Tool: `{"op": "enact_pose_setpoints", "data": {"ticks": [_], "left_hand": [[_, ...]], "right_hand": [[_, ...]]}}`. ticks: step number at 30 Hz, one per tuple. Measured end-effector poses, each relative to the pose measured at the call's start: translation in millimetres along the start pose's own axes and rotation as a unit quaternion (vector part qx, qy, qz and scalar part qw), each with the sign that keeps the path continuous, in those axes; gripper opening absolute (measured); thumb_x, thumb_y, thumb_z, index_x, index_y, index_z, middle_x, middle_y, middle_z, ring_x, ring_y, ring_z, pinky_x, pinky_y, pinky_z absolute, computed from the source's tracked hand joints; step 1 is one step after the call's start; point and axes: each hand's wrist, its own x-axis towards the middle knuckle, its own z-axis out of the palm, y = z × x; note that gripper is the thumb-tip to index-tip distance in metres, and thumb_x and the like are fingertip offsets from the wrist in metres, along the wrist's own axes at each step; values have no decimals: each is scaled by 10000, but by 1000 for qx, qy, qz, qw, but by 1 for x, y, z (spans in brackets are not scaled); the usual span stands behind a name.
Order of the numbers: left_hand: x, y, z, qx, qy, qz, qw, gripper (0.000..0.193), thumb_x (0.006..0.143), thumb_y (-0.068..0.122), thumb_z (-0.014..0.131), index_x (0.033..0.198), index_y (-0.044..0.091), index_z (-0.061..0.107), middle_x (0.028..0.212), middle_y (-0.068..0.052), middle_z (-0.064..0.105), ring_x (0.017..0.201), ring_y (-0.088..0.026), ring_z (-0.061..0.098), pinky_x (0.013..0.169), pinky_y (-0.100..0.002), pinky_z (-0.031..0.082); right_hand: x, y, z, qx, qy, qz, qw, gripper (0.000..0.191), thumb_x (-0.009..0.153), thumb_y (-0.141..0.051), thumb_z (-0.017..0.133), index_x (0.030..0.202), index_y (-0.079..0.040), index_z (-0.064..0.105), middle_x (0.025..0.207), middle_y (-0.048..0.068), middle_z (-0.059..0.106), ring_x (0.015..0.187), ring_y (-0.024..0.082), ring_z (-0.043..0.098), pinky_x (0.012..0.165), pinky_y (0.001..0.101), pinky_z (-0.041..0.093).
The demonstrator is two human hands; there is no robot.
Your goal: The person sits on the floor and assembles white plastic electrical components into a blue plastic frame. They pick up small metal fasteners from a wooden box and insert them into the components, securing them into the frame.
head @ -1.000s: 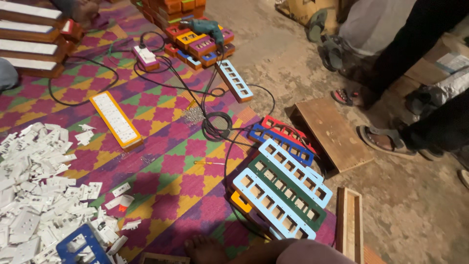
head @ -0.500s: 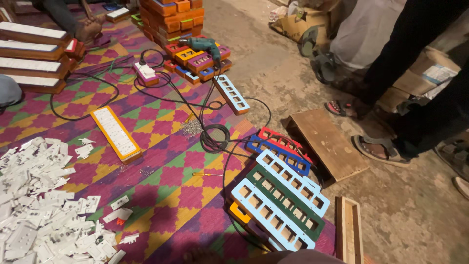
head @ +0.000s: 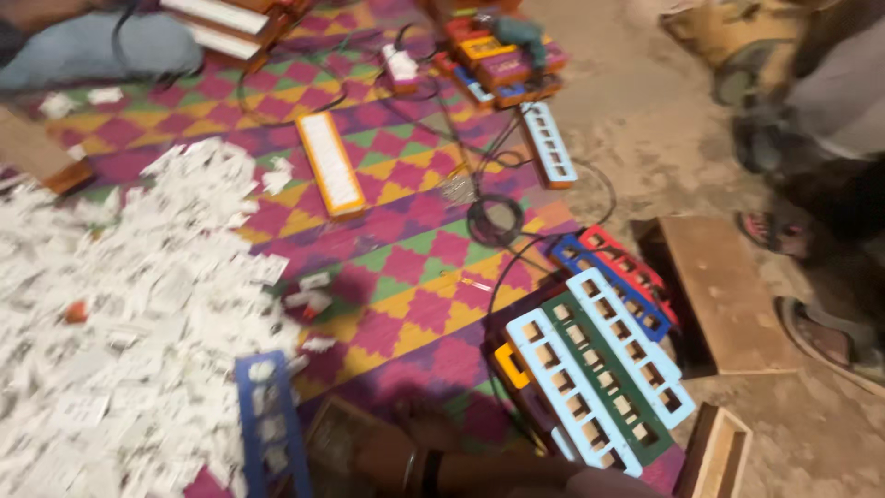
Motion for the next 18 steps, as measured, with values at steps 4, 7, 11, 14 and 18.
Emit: {"op": "enact_pose_setpoints", "data": {"ticks": [4, 7, 11, 14, 18], "left_hand": [[-6, 14, -21, -18, 12, 21, 1000, 544, 945, -3, 565, 1455, 140, 440, 1346, -31, 582, 1171, -187, 596, 988, -448, 552], [-16, 25, -41, -26, 13, 38, 999, 552, 945, -2, 565, 1462, 140, 436, 1353, -31, 580, 1175, -184, 595, 989, -445, 554], [-35, 28, -60, -25, 5, 50, 998, 563, 945, -2, 565, 1473, 141, 431, 1362, -30, 576, 1180, -180, 593, 989, -441, 557], [-35, 30, -65, -15, -18, 86, 996, 528, 969, 1, 564, 1471, 105, 440, 1348, -57, 586, 1171, -189, 603, 989, -434, 558], [-22, 35, -64, -21, -40, 105, 994, 465, 996, 13, 574, 1441, 67, 449, 1302, -69, 594, 1144, -189, 609, 986, -420, 558]], "right_hand": [[15, -8, 5, 4, -47, -47, 998, 158, 847, -217, 634, 900, -83, 701, 880, 162, 698, 821, 355, 687, 755, 496, 563], [22, -10, 5, 19, -58, -57, 997, 162, 806, -203, 634, 847, -73, 720, 875, 177, 694, 831, 367, 681, 785, 502, 558], [37, -15, 0, 133, -12, 33, 990, 182, 826, -228, 662, 852, -54, 706, 893, 186, 693, 849, 374, 671, 776, 490, 551], [38, -17, -1, 213, -5, 125, 969, 220, 858, -258, 691, 874, -39, 686, 913, 191, 694, 864, 377, 663, 757, 477, 547], [38, -21, 7, 187, 66, 58, 978, 199, 862, -215, 726, 940, -42, 665, 909, 188, 687, 849, 374, 665, 745, 475, 537]]}}
